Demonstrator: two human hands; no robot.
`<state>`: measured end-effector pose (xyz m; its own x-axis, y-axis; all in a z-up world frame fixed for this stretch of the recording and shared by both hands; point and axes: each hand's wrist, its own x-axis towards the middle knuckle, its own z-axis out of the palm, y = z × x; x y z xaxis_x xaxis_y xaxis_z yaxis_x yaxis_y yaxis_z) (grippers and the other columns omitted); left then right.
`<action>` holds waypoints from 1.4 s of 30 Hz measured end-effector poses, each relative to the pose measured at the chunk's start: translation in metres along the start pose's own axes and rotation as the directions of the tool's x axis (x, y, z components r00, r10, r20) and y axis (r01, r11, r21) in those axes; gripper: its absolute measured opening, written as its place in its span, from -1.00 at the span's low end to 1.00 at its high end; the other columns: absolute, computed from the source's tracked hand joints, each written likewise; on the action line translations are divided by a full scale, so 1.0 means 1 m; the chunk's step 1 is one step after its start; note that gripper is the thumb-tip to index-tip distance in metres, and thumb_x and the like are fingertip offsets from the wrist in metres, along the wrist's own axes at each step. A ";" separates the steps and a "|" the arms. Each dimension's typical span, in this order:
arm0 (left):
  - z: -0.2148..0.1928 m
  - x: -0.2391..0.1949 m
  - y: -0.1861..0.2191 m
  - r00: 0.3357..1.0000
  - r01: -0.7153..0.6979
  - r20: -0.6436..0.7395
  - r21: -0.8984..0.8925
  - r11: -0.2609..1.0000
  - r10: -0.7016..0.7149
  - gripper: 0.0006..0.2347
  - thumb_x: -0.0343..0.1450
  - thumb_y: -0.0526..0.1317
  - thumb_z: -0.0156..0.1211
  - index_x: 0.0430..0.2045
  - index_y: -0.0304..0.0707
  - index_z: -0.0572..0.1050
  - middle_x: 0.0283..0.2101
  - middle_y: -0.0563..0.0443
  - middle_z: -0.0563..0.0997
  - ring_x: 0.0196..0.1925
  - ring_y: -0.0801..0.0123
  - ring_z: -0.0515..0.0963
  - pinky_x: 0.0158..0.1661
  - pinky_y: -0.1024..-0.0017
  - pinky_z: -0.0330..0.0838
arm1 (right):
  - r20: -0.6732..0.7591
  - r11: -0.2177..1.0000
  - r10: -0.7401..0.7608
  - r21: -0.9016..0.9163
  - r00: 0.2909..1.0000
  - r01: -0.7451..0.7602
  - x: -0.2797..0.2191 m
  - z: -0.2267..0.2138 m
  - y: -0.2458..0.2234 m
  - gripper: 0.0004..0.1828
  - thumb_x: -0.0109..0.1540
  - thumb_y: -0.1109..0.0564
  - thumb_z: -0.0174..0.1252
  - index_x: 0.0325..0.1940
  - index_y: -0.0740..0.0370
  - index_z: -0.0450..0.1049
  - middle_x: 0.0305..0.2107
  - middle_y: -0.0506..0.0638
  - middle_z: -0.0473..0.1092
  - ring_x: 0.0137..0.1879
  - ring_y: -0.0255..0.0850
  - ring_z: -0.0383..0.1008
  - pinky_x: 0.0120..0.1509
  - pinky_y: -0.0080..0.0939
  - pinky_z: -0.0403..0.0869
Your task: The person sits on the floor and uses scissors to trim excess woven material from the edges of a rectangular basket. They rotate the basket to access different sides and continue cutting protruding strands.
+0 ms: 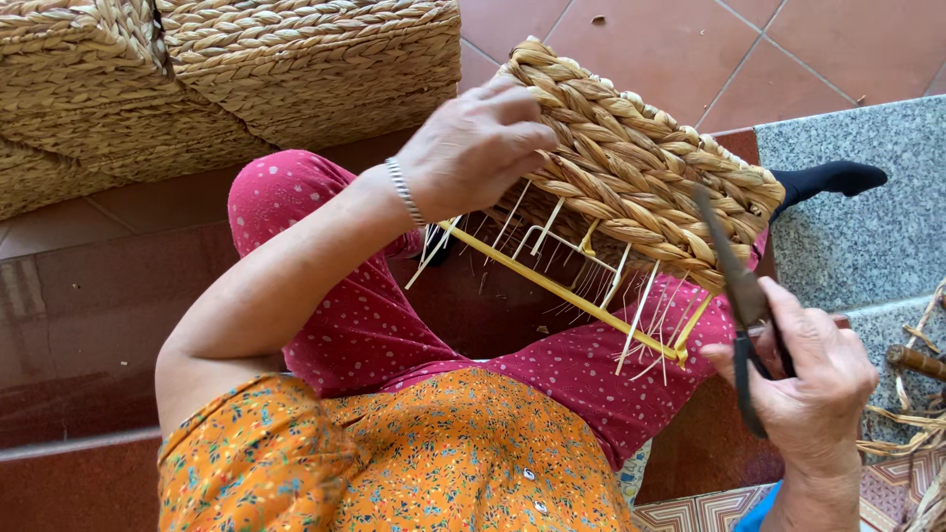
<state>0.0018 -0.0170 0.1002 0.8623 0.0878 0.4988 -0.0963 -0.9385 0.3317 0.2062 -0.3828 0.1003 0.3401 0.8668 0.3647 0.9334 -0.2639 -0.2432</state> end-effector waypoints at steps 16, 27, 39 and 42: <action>0.024 0.022 -0.011 0.981 -0.070 0.186 0.113 0.991 0.048 -0.87 0.37 -0.39 0.17 -0.25 -0.36 0.47 -0.17 -0.11 0.50 -0.02 0.13 0.51 0.03 0.23 0.41 | 0.136 0.994 -0.083 -0.061 0.987 0.092 0.036 -0.011 -0.043 -0.21 -0.01 -0.27 0.49 0.18 0.17 0.55 -0.42 -0.06 0.39 -0.36 -0.09 0.42 -0.16 -0.05 0.36; 0.004 0.021 -0.020 0.993 -0.097 0.060 -0.010 0.995 0.097 -0.94 0.43 -0.27 0.30 -0.42 -0.19 0.54 -0.15 -0.02 0.43 0.03 0.18 0.42 0.03 0.21 0.37 | 0.194 0.962 -0.212 -0.133 0.958 0.239 0.085 -0.004 -0.056 -0.25 0.04 -0.29 0.43 0.18 0.18 0.58 -0.47 0.00 0.36 -0.42 -0.06 0.37 -0.24 -0.02 0.32; 0.005 0.026 -0.030 0.993 -0.006 0.118 -0.144 0.990 0.023 -0.93 0.38 -0.26 0.38 -0.48 -0.13 0.59 -0.21 0.07 0.46 0.03 0.23 0.42 -0.01 0.21 0.30 | 0.241 0.922 -0.345 -0.092 0.907 0.375 0.112 0.011 -0.060 -0.27 0.12 -0.25 0.38 0.18 0.30 0.54 -0.52 0.02 0.41 -0.45 -0.11 0.43 -0.32 -0.09 0.36; 0.008 0.028 -0.040 0.998 -0.016 0.051 -0.215 0.977 0.028 -0.91 0.46 -0.33 0.34 -0.44 -0.22 0.55 -0.23 0.04 0.47 -0.08 0.26 0.48 -0.03 0.23 0.41 | 0.264 0.911 -0.367 -0.095 0.892 0.402 0.111 0.014 -0.050 -0.27 0.14 -0.25 0.37 0.17 0.35 0.53 -0.55 0.03 0.42 -0.47 -0.11 0.45 -0.35 -0.10 0.36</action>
<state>0.0336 0.0202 0.0951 0.8835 0.0448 0.4663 -0.2145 -0.8462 0.4878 0.1955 -0.2678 0.1403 -0.0691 0.9817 0.1772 0.9976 0.0683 0.0104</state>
